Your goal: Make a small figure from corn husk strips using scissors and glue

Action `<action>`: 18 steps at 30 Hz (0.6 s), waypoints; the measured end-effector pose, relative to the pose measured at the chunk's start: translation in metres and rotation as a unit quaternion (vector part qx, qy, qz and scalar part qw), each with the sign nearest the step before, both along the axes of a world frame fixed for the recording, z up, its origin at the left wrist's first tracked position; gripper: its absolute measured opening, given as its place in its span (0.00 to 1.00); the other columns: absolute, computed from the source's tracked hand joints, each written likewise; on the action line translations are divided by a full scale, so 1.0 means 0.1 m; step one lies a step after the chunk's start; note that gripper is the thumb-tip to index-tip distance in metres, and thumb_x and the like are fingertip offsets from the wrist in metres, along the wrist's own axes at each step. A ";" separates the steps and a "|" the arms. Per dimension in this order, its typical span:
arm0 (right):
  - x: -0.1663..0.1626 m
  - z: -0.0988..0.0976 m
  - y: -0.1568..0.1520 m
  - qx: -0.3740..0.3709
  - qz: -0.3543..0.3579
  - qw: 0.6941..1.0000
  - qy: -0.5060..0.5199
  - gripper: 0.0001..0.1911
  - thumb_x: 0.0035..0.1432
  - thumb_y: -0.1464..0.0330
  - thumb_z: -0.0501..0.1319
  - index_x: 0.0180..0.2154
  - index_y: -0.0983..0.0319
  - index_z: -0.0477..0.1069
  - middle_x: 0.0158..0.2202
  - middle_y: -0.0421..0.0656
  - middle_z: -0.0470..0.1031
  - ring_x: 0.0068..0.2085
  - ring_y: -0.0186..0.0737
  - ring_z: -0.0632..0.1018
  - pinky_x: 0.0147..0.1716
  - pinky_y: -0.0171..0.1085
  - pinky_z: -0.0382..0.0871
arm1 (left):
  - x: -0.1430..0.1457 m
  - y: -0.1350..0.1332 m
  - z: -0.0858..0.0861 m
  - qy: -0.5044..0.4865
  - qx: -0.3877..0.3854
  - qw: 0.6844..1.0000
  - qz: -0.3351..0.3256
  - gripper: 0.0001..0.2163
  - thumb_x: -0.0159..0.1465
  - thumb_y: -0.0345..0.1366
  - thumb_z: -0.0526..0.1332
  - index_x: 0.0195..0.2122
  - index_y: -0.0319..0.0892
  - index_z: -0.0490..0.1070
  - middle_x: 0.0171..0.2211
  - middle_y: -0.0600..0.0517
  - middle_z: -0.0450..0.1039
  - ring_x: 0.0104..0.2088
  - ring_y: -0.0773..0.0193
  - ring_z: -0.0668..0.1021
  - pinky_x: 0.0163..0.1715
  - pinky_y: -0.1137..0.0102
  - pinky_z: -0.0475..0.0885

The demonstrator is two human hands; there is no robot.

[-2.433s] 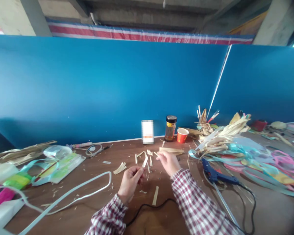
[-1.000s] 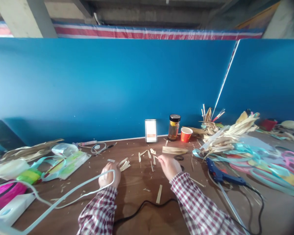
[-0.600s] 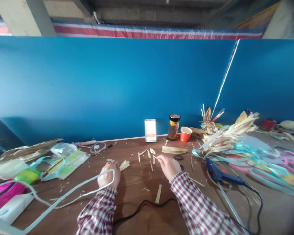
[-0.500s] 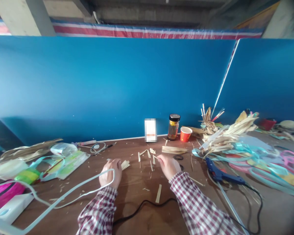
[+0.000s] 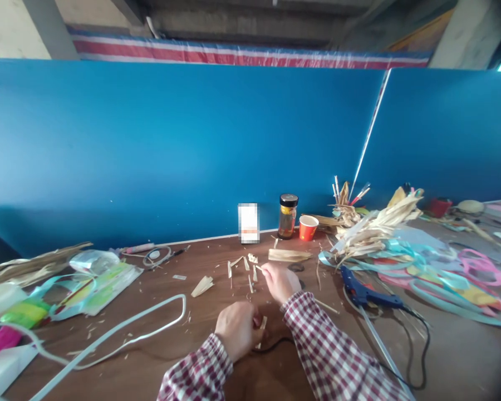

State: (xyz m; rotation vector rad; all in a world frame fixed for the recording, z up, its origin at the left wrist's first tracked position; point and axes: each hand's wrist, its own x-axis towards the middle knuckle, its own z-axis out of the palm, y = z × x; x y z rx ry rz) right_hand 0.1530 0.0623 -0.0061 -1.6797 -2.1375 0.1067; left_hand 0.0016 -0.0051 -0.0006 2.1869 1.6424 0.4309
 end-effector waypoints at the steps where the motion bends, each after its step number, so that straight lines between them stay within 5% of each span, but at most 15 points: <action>1: 0.00 -0.01 0.00 0.001 0.001 1.000 0.002 0.14 0.65 0.65 0.45 0.41 0.55 0.69 0.34 0.40 0.77 0.34 0.37 0.76 0.30 0.32 0.60 | 0.00 0.00 -0.01 -0.005 0.011 1.000 0.002 0.03 0.45 0.38 0.65 0.20 0.47 0.74 0.21 0.51 0.73 0.24 0.59 0.74 0.24 0.71 0.59; 5: -0.01 -0.01 0.01 0.003 0.004 1.000 0.009 0.14 0.64 0.65 0.46 0.41 0.56 0.70 0.35 0.40 0.77 0.35 0.35 0.76 0.30 0.31 0.60 | -0.01 0.04 -0.05 -0.073 0.042 0.996 0.038 0.04 0.49 0.31 0.60 0.19 0.44 0.72 0.19 0.51 0.71 0.24 0.61 0.73 0.25 0.70 0.61; 8: -0.02 0.00 0.01 0.006 0.004 1.000 0.018 0.14 0.64 0.66 0.46 0.41 0.56 0.70 0.35 0.40 0.77 0.35 0.35 0.76 0.31 0.30 0.61 | -0.05 0.14 -0.06 -0.239 -0.066 0.967 0.060 0.08 0.54 0.35 0.58 0.20 0.41 0.70 0.18 0.52 0.69 0.20 0.66 0.71 0.21 0.74 0.60; 11: -0.03 0.01 -0.01 0.019 0.018 0.999 0.038 0.15 0.64 0.66 0.46 0.42 0.56 0.70 0.36 0.39 0.77 0.36 0.35 0.76 0.32 0.30 0.62 | -0.13 0.23 -0.04 -0.484 -0.208 0.841 0.124 0.08 0.57 0.38 0.59 0.25 0.39 0.69 0.21 0.52 0.71 0.20 0.70 0.71 0.16 0.78 0.60; 14: -0.06 0.01 -0.03 0.032 0.048 0.996 0.070 0.14 0.63 0.68 0.48 0.42 0.57 0.70 0.38 0.39 0.77 0.37 0.35 0.76 0.34 0.30 0.63 | -0.21 0.27 0.00 -0.647 -0.242 0.705 0.159 0.04 0.54 0.29 0.63 0.29 0.38 0.69 0.27 0.51 0.74 0.24 0.72 0.74 0.24 0.79 0.69; 18: -0.10 0.03 -0.07 0.050 0.077 0.991 0.101 0.13 0.62 0.70 0.49 0.43 0.57 0.70 0.40 0.39 0.77 0.40 0.35 0.76 0.38 0.30 0.65 | -0.25 0.27 0.02 -0.708 -0.226 0.648 0.166 0.08 0.53 0.21 0.62 0.33 0.37 0.69 0.28 0.50 0.74 0.25 0.73 0.75 0.28 0.79 0.72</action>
